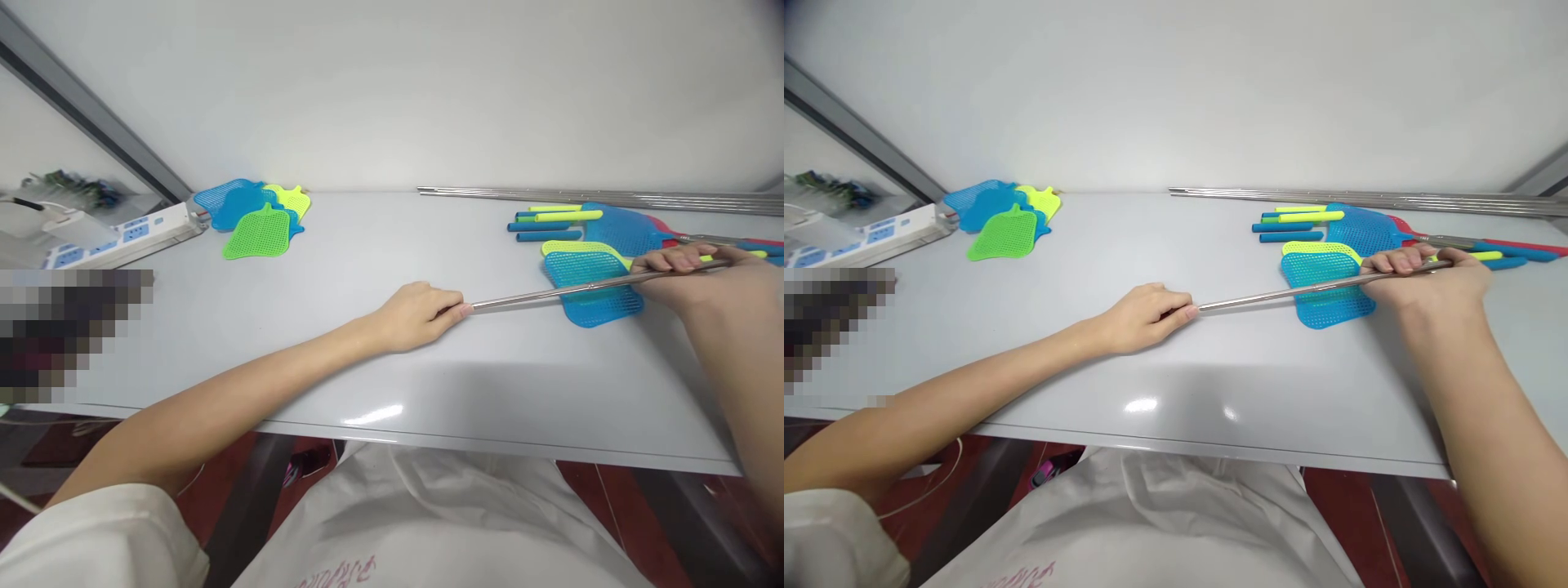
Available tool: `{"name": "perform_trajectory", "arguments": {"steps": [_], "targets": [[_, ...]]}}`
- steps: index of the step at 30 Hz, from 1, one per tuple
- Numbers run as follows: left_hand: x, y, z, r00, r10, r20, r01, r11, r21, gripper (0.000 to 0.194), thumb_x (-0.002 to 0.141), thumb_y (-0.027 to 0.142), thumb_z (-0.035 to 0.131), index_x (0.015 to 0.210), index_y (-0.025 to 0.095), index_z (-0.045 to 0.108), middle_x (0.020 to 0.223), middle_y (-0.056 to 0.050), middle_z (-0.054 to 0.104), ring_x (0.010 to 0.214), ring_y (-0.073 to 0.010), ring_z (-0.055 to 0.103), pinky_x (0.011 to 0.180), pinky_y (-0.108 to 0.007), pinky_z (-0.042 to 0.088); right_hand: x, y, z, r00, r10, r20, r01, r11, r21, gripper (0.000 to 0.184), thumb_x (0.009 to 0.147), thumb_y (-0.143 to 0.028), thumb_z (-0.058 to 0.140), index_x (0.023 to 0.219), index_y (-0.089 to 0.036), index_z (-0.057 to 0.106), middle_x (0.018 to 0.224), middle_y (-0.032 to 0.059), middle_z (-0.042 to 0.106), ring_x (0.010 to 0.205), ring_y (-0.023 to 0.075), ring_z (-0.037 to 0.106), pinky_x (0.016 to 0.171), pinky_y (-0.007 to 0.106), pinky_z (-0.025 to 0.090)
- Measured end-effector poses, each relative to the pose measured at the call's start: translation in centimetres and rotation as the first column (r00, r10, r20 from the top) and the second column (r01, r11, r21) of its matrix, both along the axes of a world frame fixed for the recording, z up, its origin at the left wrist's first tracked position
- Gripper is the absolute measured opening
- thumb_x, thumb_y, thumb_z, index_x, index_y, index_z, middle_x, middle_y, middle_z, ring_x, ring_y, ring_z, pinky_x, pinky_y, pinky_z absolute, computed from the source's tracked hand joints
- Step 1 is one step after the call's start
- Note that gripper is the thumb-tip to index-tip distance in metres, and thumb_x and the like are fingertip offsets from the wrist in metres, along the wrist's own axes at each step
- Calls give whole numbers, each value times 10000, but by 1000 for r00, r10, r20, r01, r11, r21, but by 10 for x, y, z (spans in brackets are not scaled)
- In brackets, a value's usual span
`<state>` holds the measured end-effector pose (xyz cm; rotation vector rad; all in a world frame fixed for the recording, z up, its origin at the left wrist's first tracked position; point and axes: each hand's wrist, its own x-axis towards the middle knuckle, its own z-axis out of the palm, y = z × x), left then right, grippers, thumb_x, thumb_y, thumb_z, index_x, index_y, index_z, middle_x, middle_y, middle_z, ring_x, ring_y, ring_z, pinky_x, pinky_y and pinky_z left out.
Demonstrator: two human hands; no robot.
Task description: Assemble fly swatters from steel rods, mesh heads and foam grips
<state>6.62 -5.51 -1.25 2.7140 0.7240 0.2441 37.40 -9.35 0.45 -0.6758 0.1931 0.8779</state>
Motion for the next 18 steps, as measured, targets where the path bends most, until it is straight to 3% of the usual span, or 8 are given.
{"name": "perform_trajectory", "arguments": {"steps": [18], "targets": [[1, 1, -2, 1000, -21, 17, 21, 1000, -10, 378, 928, 386, 241, 649, 189, 404, 533, 34, 432, 504, -116, 411, 639, -250, 329, -5, 0, 1, 999, 25, 33, -23, 998, -61, 153, 787, -194, 216, 635, -188, 201, 486, -64, 165, 343, 50, 185, 327, 197, 200]]}}
